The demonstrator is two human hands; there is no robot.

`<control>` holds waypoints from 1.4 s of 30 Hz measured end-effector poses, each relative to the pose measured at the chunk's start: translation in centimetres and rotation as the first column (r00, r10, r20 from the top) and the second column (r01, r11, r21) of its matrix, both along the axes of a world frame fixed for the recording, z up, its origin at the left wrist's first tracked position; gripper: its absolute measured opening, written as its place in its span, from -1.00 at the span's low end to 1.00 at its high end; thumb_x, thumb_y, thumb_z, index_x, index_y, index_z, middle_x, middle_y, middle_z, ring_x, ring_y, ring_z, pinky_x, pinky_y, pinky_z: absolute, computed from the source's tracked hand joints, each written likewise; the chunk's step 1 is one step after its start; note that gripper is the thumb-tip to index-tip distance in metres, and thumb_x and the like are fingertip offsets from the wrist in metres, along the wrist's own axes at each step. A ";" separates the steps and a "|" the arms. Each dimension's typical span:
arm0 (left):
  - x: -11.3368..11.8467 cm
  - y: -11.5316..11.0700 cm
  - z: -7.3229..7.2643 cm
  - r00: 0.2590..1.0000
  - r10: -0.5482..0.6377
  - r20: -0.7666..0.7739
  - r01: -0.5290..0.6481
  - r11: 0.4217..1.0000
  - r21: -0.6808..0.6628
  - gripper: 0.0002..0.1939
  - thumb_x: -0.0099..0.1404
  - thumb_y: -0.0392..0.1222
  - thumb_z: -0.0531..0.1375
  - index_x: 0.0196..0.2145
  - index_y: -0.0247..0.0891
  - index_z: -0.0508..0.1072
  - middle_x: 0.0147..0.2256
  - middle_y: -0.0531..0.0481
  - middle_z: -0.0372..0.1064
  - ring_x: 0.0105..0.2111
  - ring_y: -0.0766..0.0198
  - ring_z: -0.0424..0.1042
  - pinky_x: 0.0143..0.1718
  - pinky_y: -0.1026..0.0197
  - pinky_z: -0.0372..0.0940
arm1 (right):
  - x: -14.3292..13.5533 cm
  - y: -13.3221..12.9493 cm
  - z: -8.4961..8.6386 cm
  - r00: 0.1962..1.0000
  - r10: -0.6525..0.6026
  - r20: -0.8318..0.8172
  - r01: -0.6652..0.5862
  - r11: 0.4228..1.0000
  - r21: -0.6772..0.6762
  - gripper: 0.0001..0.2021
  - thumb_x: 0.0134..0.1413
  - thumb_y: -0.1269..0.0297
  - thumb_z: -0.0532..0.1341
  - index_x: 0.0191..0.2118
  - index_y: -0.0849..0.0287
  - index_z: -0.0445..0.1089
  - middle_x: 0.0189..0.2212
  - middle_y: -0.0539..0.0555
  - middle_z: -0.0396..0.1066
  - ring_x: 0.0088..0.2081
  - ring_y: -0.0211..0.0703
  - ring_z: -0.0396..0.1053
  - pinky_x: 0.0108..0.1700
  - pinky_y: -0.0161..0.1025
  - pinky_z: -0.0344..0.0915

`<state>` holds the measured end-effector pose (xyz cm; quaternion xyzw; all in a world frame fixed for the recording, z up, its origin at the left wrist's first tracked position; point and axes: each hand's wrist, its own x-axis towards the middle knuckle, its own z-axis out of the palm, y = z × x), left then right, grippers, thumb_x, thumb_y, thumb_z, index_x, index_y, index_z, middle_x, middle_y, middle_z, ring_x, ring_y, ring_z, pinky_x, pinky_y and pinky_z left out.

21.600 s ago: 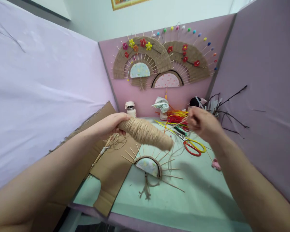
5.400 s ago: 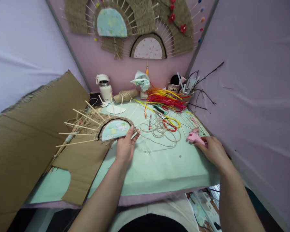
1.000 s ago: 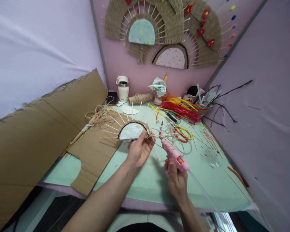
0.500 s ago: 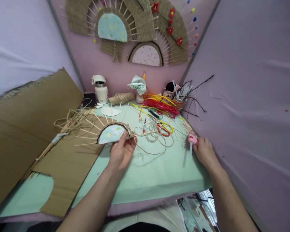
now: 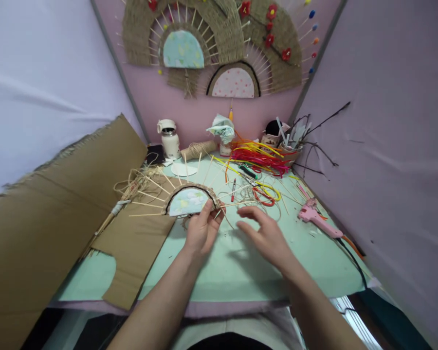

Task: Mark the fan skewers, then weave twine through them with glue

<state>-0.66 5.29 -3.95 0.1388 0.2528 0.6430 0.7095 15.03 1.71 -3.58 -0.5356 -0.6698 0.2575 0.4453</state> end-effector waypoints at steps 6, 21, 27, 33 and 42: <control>-0.1 0.0 0.0 0.997 0.045 -0.065 -0.041 0.998 0.056 -0.74 0.00 -0.20 0.42 -0.36 -0.31 0.48 -0.38 0.04 0.47 -0.34 0.35 0.46 -0.19 0.23 0.34 | -5.3 0.4 -1.1 0.964 -0.027 -0.263 0.012 0.998 -0.056 -0.85 0.09 0.18 0.24 -0.37 0.15 0.36 -0.51 -0.03 0.39 -0.49 -0.27 0.30 -0.45 -0.33 0.25; 0.1 -0.2 -0.5 0.993 0.019 -0.116 -0.012 0.998 0.063 -0.71 0.03 -0.15 0.40 -0.32 -0.30 0.46 -0.32 0.02 0.48 -0.24 0.25 0.49 -0.02 0.06 0.32 | -4.8 0.2 -2.1 0.956 -0.243 -0.163 0.270 0.948 0.171 -0.84 0.14 0.27 0.20 -0.45 0.17 0.35 -0.58 -0.06 0.33 -0.56 -0.32 0.22 -0.48 -0.35 0.18; 0.1 -0.3 -0.4 0.992 -0.005 -0.128 0.014 0.998 0.065 -0.73 0.03 -0.15 0.40 -0.36 -0.31 0.46 -0.34 0.00 0.50 -0.24 0.20 0.52 -0.03 0.04 0.33 | -4.7 0.2 -2.5 0.960 -0.247 -0.135 0.272 0.937 0.220 -0.85 0.15 0.29 0.20 -0.44 0.17 0.34 -0.57 -0.06 0.34 -0.55 -0.33 0.25 -0.47 -0.35 0.21; 0.1 -0.3 -0.6 0.989 0.009 -0.150 0.002 0.997 0.073 -0.73 0.03 -0.13 0.40 -0.35 -0.30 0.48 -0.32 0.00 0.51 -0.24 0.23 0.52 -0.02 0.06 0.32 | -4.6 0.2 -2.0 0.960 -0.250 -0.127 0.275 0.927 0.255 -0.88 0.15 0.32 0.20 -0.41 0.16 0.35 -0.55 -0.06 0.35 -0.55 -0.32 0.25 -0.47 -0.34 0.21; 0.3 -0.4 -0.8 0.974 0.046 -0.223 -0.023 0.994 0.104 -0.73 0.02 -0.11 0.40 -0.35 -0.29 0.51 -0.34 0.01 0.52 -0.27 0.25 0.51 0.01 0.05 0.31 | -3.1 0.8 -0.8 0.981 -0.193 0.027 0.166 0.902 0.398 -0.93 0.20 0.38 0.16 -0.27 0.14 0.39 -0.38 0.04 0.40 -0.38 -0.21 0.32 -0.36 -0.26 0.26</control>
